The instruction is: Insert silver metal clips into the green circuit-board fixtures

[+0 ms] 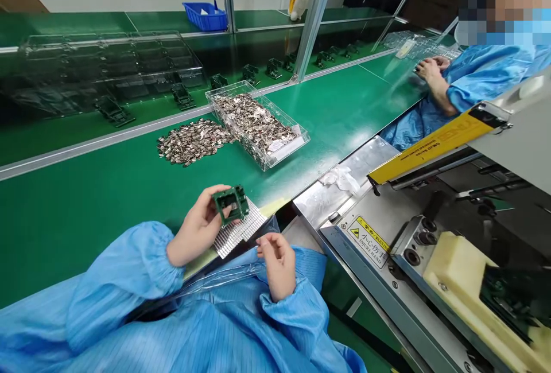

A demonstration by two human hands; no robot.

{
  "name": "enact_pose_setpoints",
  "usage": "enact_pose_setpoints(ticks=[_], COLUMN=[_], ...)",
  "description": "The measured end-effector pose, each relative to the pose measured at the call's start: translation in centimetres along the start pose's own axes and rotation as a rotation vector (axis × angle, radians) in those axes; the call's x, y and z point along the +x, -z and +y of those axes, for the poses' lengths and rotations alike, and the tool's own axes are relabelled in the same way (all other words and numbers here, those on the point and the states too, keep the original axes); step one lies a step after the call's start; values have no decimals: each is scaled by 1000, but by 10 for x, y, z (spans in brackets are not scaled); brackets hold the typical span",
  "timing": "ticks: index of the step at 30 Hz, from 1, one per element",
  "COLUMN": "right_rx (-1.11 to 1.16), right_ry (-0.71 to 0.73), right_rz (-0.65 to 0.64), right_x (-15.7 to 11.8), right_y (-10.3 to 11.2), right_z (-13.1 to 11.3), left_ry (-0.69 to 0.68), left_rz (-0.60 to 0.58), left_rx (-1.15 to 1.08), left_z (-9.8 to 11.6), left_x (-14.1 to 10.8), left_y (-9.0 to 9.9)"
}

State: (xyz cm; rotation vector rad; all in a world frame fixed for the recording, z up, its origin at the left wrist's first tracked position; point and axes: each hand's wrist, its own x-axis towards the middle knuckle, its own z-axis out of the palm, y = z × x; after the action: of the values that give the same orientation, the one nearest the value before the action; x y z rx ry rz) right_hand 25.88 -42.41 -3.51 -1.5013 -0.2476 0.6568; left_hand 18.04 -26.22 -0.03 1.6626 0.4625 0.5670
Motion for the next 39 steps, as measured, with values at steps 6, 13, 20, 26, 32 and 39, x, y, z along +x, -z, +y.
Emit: enact_pose_setpoints(ticks=[6, 13, 20, 26, 32, 39], right_rx=[-130, -191, -318, -474, -655, -599], right_ry=[77, 193, 369, 399, 361, 506], right_rz=[-206, -109, -147, -311, -325, -131], right_x=[5, 3, 10, 24, 17, 16], right_y=[-17, -29, -21, -7, 9, 20], right_z=[18, 28, 38, 47, 33, -49], left_ry=[-102, -88, -55, -54, -37, -101], left_rz=[-30, -48, -47, -25, 23, -19], left_rx=[72, 102, 149, 104, -49, -17], left_z=[-10, -10, -5, -7, -13, -12], left_x=[34, 32, 33, 33, 31, 24], left_y=[-17, -16, -16, -17, -15, -11])
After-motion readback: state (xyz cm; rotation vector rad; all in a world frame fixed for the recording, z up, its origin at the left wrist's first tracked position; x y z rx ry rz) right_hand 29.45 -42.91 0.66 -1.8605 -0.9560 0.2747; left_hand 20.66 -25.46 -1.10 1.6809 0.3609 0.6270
